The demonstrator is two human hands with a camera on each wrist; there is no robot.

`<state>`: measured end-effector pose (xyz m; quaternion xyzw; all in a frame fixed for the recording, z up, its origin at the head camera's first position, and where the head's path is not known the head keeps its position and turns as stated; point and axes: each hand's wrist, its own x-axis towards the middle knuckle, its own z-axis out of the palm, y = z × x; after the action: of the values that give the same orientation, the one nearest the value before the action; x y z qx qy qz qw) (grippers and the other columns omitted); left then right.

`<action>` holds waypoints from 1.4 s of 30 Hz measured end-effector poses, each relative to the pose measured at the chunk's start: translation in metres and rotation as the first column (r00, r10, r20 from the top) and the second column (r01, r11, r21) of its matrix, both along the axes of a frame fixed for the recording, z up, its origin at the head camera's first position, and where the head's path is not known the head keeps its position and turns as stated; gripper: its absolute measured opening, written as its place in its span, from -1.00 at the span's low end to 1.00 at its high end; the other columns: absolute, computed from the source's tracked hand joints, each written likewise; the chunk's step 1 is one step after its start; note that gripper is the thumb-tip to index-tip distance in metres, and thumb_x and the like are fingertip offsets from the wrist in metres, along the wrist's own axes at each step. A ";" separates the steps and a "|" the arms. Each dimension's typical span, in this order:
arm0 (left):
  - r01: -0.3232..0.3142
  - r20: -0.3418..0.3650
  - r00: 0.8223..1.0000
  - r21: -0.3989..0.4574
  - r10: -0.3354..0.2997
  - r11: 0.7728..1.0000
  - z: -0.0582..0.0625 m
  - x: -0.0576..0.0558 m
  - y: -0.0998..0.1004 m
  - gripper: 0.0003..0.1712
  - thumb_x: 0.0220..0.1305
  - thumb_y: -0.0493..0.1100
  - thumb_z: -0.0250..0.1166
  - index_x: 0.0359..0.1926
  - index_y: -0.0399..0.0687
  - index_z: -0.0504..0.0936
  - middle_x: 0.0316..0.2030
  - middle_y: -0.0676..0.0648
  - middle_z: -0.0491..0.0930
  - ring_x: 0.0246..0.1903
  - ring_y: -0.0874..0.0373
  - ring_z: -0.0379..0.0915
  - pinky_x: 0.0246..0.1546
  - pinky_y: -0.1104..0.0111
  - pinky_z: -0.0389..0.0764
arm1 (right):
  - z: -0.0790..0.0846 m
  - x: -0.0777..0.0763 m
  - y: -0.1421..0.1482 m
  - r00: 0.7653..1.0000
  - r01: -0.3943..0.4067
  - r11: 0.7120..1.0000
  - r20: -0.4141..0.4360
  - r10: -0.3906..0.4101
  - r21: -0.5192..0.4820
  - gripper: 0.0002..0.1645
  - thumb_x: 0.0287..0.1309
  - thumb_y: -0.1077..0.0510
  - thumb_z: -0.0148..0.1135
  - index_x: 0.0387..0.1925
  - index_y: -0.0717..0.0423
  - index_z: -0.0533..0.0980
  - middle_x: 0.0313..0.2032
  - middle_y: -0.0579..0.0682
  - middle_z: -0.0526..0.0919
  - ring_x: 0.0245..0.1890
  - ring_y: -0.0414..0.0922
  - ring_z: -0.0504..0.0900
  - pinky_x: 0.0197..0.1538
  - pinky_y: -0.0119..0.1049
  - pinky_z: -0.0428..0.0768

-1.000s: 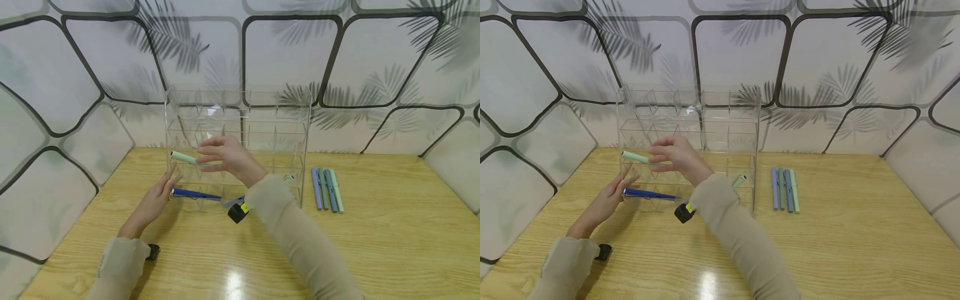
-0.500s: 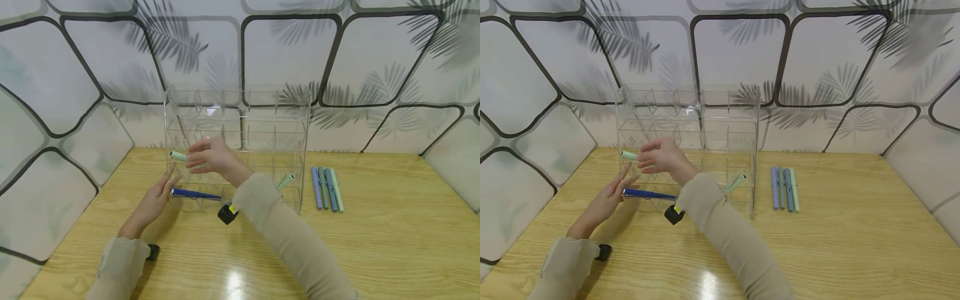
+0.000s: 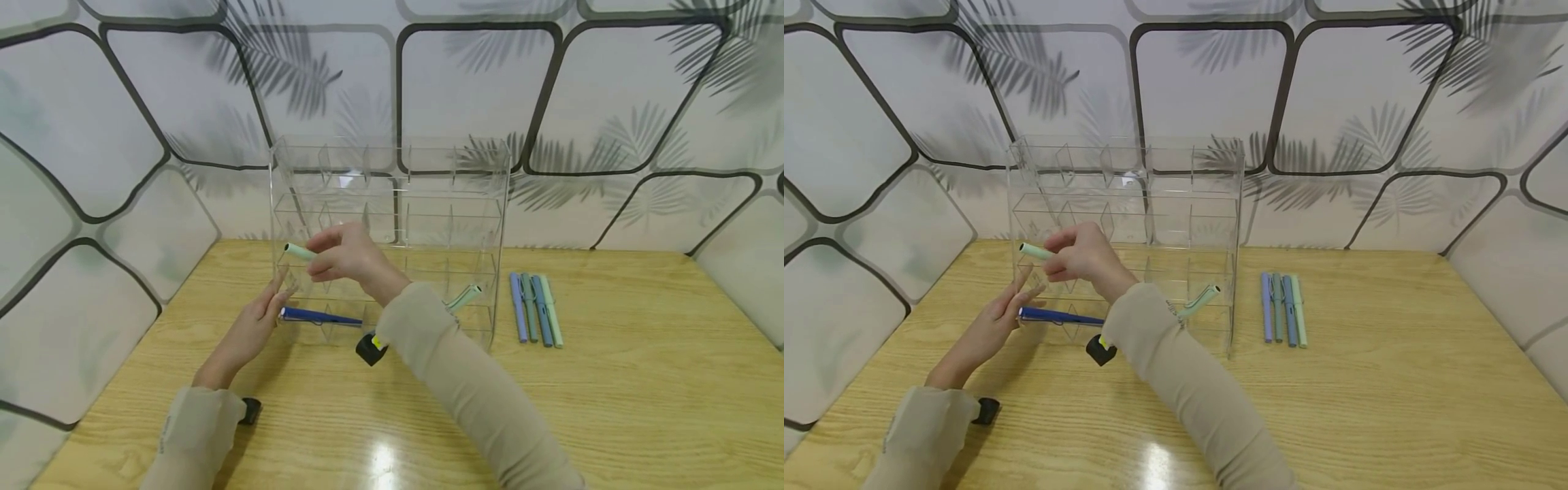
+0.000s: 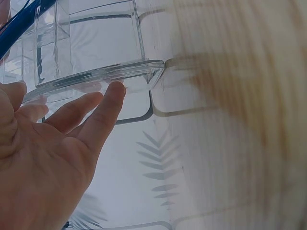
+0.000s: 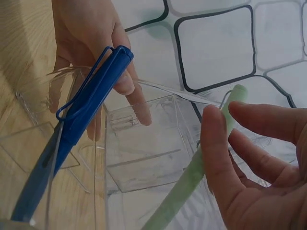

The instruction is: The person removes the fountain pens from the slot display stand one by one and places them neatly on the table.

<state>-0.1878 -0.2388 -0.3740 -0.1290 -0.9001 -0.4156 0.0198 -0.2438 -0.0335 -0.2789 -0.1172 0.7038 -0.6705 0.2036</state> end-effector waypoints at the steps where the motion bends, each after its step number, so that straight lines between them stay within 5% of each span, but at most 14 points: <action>1: -0.001 0.003 1.000 0.000 0.001 1.000 0.000 0.000 0.000 -0.35 0.70 -0.07 -0.22 0.63 -0.13 -0.13 0.24 -0.39 0.50 -0.28 -0.06 0.46 -0.18 0.08 0.44 | 0.000 0.000 0.000 1.000 0.003 1.000 -0.009 -0.003 0.011 -0.62 0.14 0.56 0.32 0.03 0.43 0.60 -0.06 0.26 0.66 -0.33 0.00 0.71 -0.20 -0.23 0.70; 10: -0.013 0.026 1.000 -0.016 0.014 1.000 0.002 0.002 0.000 -0.35 0.70 -0.04 -0.23 0.64 -0.09 -0.14 0.24 -0.42 0.48 -0.17 -0.13 0.48 -0.10 -0.04 0.46 | 0.003 0.002 -0.003 0.981 0.114 0.983 -0.172 -0.088 0.146 -0.79 0.21 0.41 0.38 -0.10 0.32 0.69 -0.26 0.08 0.68 -0.52 -0.10 0.63 -0.39 -0.30 0.68; 19: 0.013 0.036 0.999 -0.023 -0.012 1.000 0.000 0.001 -0.001 -0.34 0.71 0.00 -0.29 0.64 -0.03 -0.23 0.30 -0.41 0.42 -0.12 -0.19 0.47 -0.13 -0.02 0.46 | 0.007 0.006 0.002 0.869 0.256 0.936 -0.483 -0.112 0.243 -0.73 0.26 0.22 0.43 -0.02 0.19 0.72 -0.08 0.02 0.75 -0.24 -0.12 0.68 -0.25 -0.38 0.61; 26: 0.014 0.031 0.999 -0.034 -0.013 0.999 -0.002 -0.001 -0.003 -0.33 0.70 0.02 -0.29 0.65 0.00 -0.24 0.30 -0.41 0.43 -0.16 -0.14 0.45 -0.16 0.02 0.45 | 0.010 0.010 0.004 0.843 0.273 0.947 -0.517 -0.150 0.171 -0.73 0.29 0.23 0.40 -0.01 0.21 0.70 -0.08 0.06 0.74 -0.21 -0.08 0.68 -0.26 -0.38 0.62; 33: 0.022 0.027 0.999 -0.035 -0.021 0.999 -0.003 -0.001 -0.003 -0.35 0.70 0.01 -0.29 0.65 0.02 -0.20 0.25 -0.43 0.48 -0.19 -0.11 0.44 -0.23 0.09 0.41 | 0.006 0.012 0.011 0.829 0.288 0.957 -0.491 -0.268 -0.037 -0.77 0.28 0.35 0.35 -0.03 0.32 0.67 -0.15 0.16 0.72 -0.25 0.00 0.71 -0.20 -0.29 0.69; 42: 0.012 0.029 1.000 -0.035 -0.011 0.999 -0.002 0.001 -0.002 -0.34 0.70 0.01 -0.28 0.65 0.00 -0.22 0.32 -0.40 0.41 -0.14 -0.14 0.45 -0.17 0.03 0.40 | -0.002 0.015 0.020 0.798 0.339 0.886 -0.401 -0.449 -0.317 -0.81 0.27 0.46 0.29 -0.08 0.43 0.63 -0.20 0.20 0.65 -0.24 0.03 0.65 -0.13 -0.18 0.70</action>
<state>-0.1871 -0.2404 -0.3759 -0.1283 -0.9067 -0.4019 0.0022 -0.2293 -0.0138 -0.2808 -0.1464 0.6582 -0.7269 -0.1304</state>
